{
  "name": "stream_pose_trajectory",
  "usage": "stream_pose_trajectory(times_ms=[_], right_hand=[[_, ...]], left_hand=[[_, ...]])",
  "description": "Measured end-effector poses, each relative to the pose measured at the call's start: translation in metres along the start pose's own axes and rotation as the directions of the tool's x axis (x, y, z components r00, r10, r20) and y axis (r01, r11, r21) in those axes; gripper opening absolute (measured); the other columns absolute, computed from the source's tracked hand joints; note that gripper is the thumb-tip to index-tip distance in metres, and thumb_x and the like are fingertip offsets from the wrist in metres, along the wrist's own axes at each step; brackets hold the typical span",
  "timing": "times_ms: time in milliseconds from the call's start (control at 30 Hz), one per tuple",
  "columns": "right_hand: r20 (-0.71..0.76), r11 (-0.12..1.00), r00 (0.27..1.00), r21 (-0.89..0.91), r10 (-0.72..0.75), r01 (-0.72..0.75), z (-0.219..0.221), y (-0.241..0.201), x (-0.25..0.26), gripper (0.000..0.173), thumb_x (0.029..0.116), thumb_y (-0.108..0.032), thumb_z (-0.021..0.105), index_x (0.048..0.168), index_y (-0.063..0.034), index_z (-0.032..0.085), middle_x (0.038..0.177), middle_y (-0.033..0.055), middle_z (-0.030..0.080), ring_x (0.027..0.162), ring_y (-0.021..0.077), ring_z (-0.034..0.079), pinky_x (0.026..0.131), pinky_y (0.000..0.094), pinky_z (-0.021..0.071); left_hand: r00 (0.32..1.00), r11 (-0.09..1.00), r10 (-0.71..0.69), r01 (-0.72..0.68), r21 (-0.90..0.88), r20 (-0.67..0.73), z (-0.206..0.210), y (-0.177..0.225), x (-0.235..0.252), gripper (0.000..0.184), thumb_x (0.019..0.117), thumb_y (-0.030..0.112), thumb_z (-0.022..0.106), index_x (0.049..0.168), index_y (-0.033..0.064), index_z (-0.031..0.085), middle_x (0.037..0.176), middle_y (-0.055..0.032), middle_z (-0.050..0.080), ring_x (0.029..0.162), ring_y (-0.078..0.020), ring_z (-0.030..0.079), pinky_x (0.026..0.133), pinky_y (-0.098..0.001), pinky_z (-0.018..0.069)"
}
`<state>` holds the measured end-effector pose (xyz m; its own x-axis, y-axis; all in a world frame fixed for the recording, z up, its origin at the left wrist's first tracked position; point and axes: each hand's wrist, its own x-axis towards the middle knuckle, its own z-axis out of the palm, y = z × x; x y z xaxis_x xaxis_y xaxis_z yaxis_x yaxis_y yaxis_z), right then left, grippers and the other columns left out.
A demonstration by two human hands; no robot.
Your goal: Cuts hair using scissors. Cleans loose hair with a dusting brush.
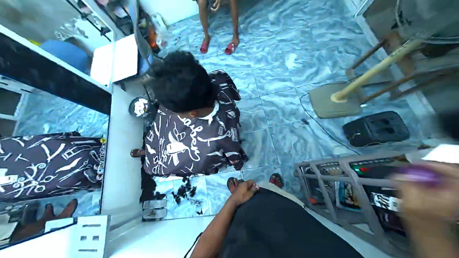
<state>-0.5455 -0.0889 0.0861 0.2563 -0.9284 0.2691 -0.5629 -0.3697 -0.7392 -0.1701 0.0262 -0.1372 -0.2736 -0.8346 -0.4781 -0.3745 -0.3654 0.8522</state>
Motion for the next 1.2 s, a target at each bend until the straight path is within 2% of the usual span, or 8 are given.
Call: stream_pose_trajectory(times_ms=[167,367,633,767,867,967,1067,1200], right_hand=[[0.701,0.934,0.625,0.325,-0.343,0.148,0.227,-0.131,0.041,0.03,0.0989,-0.025,0.056,0.121,-0.0131,0.073,0.108,0.0093,0.074,0.097,0.0215,0.071,0.088,0.0454,0.0584],[0.607,0.938,0.794,0.293,-0.033,-0.184,0.401,-0.233,0.106,0.03,0.1038,-0.031,0.053,0.128,-0.0186,0.065,0.099,0.013,0.07,0.068,0.0244,0.066,0.057,0.0454,0.0564],[0.721,0.895,0.693,0.292,0.025,-0.337,0.363,-0.24,0.109,0.029,0.1047,-0.031,0.054,0.126,-0.0146,0.065,0.097,0.0099,0.066,0.07,0.0197,0.062,0.055,0.0384,0.0521],[0.485,0.915,0.874,0.342,0.022,-0.212,0.345,-0.225,0.127,0.029,0.1021,-0.03,0.055,0.125,-0.0165,0.067,0.094,0.0073,0.07,0.073,0.0172,0.065,0.066,0.0414,0.0569],[0.794,0.74,0.598,0.337,0.109,-0.582,0.338,-0.213,0.136,0.033,0.1042,-0.039,0.052,0.128,-0.0199,0.063,0.08,0.0035,0.06,0.049,0.0103,0.047,0.043,0.0266,0.0405],[0.612,0.719,0.773,0.462,0.165,-0.519,0.334,-0.207,0.143,0.031,0.1053,-0.033,0.054,0.127,-0.0153,0.065,0.09,0.0078,0.064,0.058,0.015,0.055,0.049,0.0314,0.0468],[0.772,0.783,0.623,0.31,0.123,-0.539,0.334,-0.171,0.142,0.034,0.1037,-0.034,0.057,0.131,-0.0157,0.063,0.099,0.0124,0.067,0.069,0.0207,0.06,0.056,0.0397,0.0501],[0.74,0.797,0.669,0.446,-0.072,-0.408,0.216,-0.132,0.105,0.04,0.1041,-0.023,0.058,0.143,-0.016,0.058,0.104,0.0154,0.067,0.065,0.0232,0.059,0.052,0.0429,0.0492]], left_hand=[[0.99,0.996,-0.084,0.083,-0.007,-0.116,-0.033,-0.006,-0.06,0.036,0.1056,0.028,0.053,0.115,-0.0022,0.068,0.104,-0.0188,0.071,0.1,-0.0275,0.069,0.096,-0.0514,0.0536],[0.958,0.959,-0.281,0.283,0.027,-0.054,-0.053,-0.065,-0.128,0.044,0.1089,0.037,0.046,0.13,0.0026,0.063,0.122,-0.0197,0.068,0.114,-0.0309,0.066,0.104,-0.0543,0.0496],[0.937,0.935,-0.35,0.348,0.065,0.02,-0.036,-0.124,-0.158,0.041,0.1094,0.032,0.043,0.126,0.0049,0.069,0.122,-0.0191,0.07,0.117,-0.0323,0.065,0.106,-0.0572,0.0462],[0.933,0.926,-0.358,0.348,0.144,0.047,-0.047,-0.122,-0.15,0.042,0.1093,0.035,0.043,0.124,0.0068,0.071,0.122,-0.0174,0.071,0.117,-0.0308,0.066,0.106,-0.0563,0.0464],[0.928,0.913,-0.366,0.342,0.225,0.075,-0.054,-0.114,-0.145,0.047,0.1106,0.039,0.038,0.13,0.0063,0.066,0.125,-0.0193,0.069,0.12,-0.0329,0.064,0.107,-0.0574,0.0451],[0.938,0.923,-0.333,0.304,0.234,0.097,-0.057,-0.114,-0.13,0.047,0.1103,0.038,0.04,0.144,0.0091,0.057,0.135,-0.0177,0.065,0.128,-0.0307,0.061,0.112,-0.055,0.0433],[0.942,0.938,-0.311,0.284,0.199,0.125,-0.058,-0.078,-0.13,0.043,0.1105,0.03,0.043,0.141,0.0045,0.059,0.135,-0.0201,0.065,0.128,-0.0312,0.061,0.114,-0.0528,0.0415],[0.875,0.94,0.34,-0.307,-0.15,0.343,-0.085,-0.008,-0.113,0.026,0.0983,-0.004,0.052,0.108,-0.0272,0.058,0.094,-0.0326,0.069,0.084,-0.0246,0.071,0.074,-0.0267,0.057]])
